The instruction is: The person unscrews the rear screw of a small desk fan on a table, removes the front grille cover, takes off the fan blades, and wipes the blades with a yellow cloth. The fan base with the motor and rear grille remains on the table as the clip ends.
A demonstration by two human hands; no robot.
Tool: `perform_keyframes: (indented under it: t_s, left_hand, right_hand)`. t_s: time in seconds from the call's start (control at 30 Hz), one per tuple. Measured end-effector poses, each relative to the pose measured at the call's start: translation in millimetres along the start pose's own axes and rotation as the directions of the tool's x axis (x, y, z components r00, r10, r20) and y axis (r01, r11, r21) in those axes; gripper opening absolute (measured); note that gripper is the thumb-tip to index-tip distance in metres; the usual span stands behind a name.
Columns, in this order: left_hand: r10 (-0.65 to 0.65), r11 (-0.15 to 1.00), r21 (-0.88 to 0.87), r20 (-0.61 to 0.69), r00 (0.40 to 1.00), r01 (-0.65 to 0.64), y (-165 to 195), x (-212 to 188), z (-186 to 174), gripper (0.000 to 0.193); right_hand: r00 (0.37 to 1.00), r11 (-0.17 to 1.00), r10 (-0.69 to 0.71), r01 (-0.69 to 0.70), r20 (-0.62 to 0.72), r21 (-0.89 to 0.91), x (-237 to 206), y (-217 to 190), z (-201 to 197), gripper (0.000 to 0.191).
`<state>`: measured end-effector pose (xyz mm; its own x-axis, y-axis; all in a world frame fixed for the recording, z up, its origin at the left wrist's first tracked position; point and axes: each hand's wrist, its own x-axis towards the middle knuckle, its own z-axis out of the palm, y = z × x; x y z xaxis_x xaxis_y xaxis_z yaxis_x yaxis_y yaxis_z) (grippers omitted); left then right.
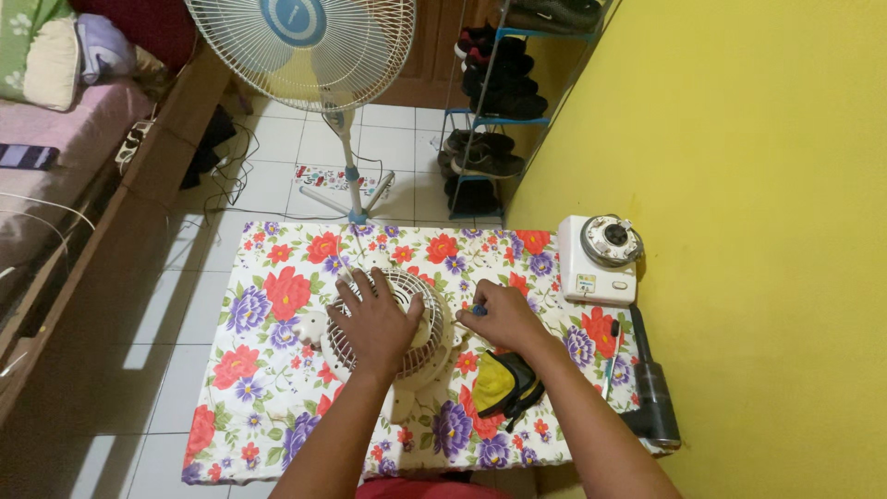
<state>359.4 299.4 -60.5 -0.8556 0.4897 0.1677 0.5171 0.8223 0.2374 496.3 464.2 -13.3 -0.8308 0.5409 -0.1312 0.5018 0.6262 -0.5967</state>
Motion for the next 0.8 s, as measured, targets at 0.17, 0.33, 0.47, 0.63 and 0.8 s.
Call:
perform_keyframes:
  t_s: [0.17,0.33,0.47,0.63,0.8]
  left_hand:
    - [0.007,0.999,-0.031,-0.001,1.000,-0.007,1,0,6,0.088]
    - [0.037,0.998,-0.056,-0.004,0.999,-0.038,-1,-2,11,0.087]
    - [0.109,0.992,-0.045,-0.113,0.988,-0.114,-2,-9,14,0.082]
    - [0.216,0.974,-0.011,-0.248,0.944,-0.225,-2,-16,16,0.070]
    - [0.203,0.977,-0.020,-0.210,0.956,-0.212,-2,-12,15,0.070]
  right_hand:
    - [0.995,0.993,-0.004,-0.007,-0.099,-0.119,2,-3,5,0.049]
    - [0.987,0.936,0.053,-0.102,-0.153,-0.335,2,-15,15,0.055]
    - [0.975,0.924,-0.049,-0.037,-0.215,-0.382,-1,-18,23,0.058]
    - [0.973,0.914,-0.003,-0.091,-0.231,-0.395,-2,-13,29,0.057]
    - [0.973,0.938,-0.097,0.019,-0.209,-0.345,-2,-5,35,0.046]
